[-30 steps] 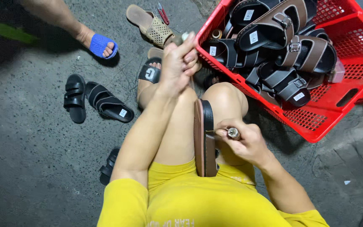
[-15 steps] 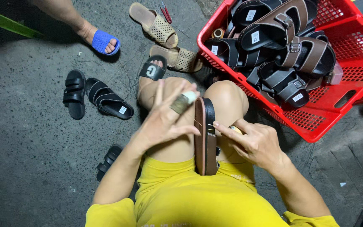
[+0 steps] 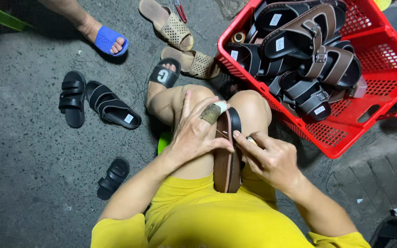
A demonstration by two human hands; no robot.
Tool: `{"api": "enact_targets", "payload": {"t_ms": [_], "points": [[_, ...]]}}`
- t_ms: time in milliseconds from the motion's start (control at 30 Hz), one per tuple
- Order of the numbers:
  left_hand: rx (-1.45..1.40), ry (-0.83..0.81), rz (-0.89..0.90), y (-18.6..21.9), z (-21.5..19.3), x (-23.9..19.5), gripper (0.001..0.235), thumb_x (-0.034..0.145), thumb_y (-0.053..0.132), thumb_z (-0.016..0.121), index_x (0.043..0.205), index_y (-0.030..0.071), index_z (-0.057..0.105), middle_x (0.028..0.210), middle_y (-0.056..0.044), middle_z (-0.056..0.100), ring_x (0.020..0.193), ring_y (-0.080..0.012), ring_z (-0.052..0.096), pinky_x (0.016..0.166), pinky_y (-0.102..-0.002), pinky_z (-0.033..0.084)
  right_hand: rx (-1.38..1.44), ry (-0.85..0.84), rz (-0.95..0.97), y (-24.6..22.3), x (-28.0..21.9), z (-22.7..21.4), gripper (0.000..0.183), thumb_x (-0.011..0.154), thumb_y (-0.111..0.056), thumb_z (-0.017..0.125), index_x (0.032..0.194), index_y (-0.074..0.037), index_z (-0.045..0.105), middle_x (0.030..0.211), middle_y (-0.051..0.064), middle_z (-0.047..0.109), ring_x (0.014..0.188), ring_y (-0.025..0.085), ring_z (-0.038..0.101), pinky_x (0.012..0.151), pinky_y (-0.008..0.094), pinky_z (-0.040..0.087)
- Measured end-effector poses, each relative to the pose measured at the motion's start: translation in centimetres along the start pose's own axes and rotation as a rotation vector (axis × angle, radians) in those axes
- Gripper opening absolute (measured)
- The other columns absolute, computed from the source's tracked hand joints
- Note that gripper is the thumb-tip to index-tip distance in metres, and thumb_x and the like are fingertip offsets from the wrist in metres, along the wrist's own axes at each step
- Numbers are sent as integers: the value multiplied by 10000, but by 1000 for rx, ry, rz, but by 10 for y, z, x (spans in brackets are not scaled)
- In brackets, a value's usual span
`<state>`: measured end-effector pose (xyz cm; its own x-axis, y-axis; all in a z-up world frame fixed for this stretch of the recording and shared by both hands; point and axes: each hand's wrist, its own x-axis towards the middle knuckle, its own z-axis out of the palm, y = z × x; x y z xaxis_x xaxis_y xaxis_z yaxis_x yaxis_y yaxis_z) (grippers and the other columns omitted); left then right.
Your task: The person sits on a low stool and sews the sole of a brown sandal using a needle and thread. They repeatedly pull the thread through the sandal, then cut the thread with a red utility knife. The person then picks up another sandal from a red basket and begins sewing it.
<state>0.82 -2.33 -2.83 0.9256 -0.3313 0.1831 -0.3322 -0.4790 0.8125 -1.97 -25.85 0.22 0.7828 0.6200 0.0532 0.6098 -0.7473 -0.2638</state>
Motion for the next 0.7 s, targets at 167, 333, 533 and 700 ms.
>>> {"api": "enact_targets", "payload": {"t_ms": [167,333,533,700], "points": [[55,44,51,8,-13,-20,505,795,439,658,1046,3,608,1049,-169,609,1054,-334,571,1011,-569,265,229,135,9,-4,12,-5,265,854,-289,614,1105,-274,700,866,-19,633,588,216,631,502,332,519],[-173,-97,64,23,-40,-34,179,889,256,635,839,86,657,855,-63,617,792,-289,623,758,-439,484,264,148,-30,0,8,-5,253,850,-269,630,1089,-252,711,877,-12,655,574,230,632,500,332,512],[-785,26,-70,48,-37,-22,85,896,53,631,953,42,693,901,-110,671,827,-201,654,797,-357,538,168,230,-100,-4,8,-5,282,872,-209,574,1124,-225,701,871,43,636,563,254,604,522,331,491],[-296,0,-71,34,-22,-12,135,865,89,640,994,50,649,808,-122,670,712,-299,678,654,-353,556,113,256,-123,-4,10,-5,299,849,-170,606,1127,-217,704,857,60,629,561,231,586,536,322,477]]}}
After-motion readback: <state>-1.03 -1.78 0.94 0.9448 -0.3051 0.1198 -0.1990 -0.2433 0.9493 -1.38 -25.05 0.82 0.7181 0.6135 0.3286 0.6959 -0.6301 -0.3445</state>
